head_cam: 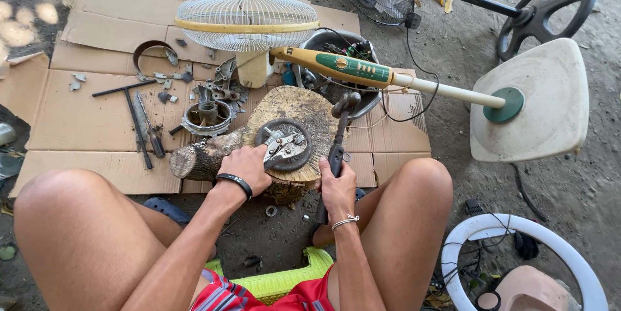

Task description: Disassembling a fan motor assembly using a hammer and wrench on a wooden block.

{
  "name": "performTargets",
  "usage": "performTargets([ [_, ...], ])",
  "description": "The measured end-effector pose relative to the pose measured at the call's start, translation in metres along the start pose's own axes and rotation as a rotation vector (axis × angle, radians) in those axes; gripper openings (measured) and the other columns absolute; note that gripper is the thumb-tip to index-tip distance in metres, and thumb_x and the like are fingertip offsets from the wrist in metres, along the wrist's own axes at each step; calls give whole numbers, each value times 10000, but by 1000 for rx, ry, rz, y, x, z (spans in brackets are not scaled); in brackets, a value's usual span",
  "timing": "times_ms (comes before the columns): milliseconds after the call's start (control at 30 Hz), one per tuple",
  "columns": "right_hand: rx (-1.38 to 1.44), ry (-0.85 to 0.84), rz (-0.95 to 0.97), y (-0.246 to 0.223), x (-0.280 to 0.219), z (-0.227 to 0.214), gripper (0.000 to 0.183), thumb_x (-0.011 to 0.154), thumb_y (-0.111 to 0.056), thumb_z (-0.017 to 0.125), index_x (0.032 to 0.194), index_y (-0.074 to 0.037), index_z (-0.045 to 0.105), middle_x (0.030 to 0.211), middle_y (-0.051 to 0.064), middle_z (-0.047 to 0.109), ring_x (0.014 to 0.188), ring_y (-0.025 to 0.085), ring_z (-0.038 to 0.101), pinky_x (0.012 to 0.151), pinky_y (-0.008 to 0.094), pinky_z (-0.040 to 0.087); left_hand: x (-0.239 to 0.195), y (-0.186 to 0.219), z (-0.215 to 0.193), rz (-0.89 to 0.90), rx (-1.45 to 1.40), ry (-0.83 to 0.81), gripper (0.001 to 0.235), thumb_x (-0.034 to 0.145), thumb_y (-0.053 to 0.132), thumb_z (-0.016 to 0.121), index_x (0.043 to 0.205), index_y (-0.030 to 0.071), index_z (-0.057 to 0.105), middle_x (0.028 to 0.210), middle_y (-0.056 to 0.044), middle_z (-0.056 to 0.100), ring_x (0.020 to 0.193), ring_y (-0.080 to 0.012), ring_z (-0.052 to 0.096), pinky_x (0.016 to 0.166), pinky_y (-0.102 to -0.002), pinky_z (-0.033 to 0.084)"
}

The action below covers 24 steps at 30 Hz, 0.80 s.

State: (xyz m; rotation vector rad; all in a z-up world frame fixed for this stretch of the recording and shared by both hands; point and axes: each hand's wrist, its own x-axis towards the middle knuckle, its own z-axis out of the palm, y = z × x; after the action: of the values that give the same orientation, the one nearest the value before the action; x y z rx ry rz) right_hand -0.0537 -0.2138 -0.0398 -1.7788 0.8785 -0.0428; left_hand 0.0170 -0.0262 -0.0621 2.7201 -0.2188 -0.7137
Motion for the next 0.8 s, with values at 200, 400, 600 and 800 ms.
performTargets([
  [200,72,-17,-13,1,-3,3,289,897,-310,723,704,-119,626,451,55,567,407,152,586,466,246,423,-8,-1,-8,6,5,-6,403,773,151,568,1156,118,690,1058,-171,751,1046,-424,729,907,-530,584],
  [400,149,-17,-24,-3,-3,2,260,890,-246,734,713,-90,625,483,64,568,398,153,582,441,249,436,-15,3,-15,19,6,-20,404,764,140,561,1143,106,697,1044,-191,747,1033,-437,729,893,-543,583],
  [600,177,1,-30,-2,-2,-1,267,894,-231,735,707,-76,624,490,56,544,388,149,580,417,249,431,-6,-3,-8,16,10,-13,406,769,155,570,1153,114,695,1037,-194,747,1032,-440,730,897,-546,582],
  [800,112,6,-20,2,1,-3,261,880,-265,735,704,-106,627,455,59,548,387,149,565,452,247,419,-9,-1,-12,15,13,-20,417,762,157,571,1156,112,699,1037,-197,747,1032,-439,732,900,-543,580],
])
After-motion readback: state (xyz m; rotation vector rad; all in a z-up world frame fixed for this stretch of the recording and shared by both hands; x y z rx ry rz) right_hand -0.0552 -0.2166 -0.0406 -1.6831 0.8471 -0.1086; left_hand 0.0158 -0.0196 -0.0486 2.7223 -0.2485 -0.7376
